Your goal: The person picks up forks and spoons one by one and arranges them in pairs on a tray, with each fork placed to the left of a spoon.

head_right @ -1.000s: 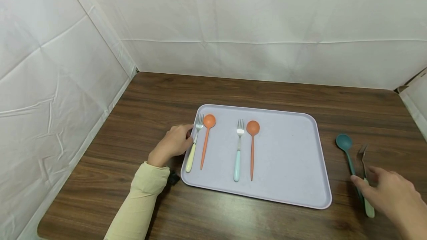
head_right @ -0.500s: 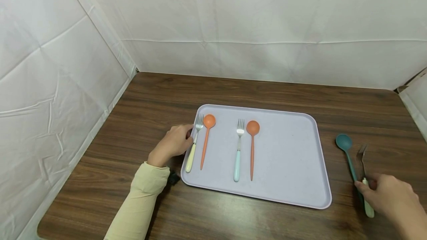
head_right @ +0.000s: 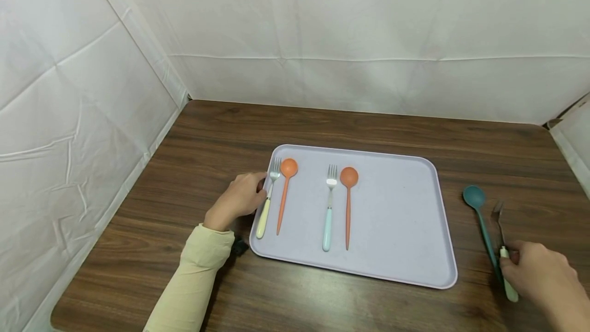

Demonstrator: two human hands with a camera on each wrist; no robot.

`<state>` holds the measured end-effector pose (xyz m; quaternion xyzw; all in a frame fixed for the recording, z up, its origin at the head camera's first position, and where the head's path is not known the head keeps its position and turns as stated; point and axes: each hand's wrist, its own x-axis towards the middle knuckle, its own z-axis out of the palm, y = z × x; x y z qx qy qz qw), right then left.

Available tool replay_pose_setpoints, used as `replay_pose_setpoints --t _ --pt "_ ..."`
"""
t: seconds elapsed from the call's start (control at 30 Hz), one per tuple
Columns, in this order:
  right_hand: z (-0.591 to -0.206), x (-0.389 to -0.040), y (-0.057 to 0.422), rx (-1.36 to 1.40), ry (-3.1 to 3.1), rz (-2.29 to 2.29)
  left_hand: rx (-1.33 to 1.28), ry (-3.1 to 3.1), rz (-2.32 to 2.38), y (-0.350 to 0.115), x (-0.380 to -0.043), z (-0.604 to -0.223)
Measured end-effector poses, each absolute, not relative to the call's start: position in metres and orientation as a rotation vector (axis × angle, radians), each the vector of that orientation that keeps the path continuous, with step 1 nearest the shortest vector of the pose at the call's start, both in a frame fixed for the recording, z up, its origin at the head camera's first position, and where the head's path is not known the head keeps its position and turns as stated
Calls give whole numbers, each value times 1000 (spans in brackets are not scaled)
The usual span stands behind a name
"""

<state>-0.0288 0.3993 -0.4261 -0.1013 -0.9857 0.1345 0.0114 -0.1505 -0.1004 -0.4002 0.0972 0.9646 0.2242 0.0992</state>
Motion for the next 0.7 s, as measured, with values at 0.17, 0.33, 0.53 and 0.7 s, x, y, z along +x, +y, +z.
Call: replay_pose_setpoints --t 0.17,0.33,0.53,0.7 --pt "-426 -28 399 -320 -3044 461 282 2846 665 -100 -150 -400" --pt "-424 -29 393 -382 -3017 478 285 2849 665 -100 -150 -400" --pt "-420 -30 387 -424 -2991 513 295 2854 679 -101 -150 -401" --pt "-418 -29 383 -387 -2959 530 292 2851 685 -101 -150 -401"
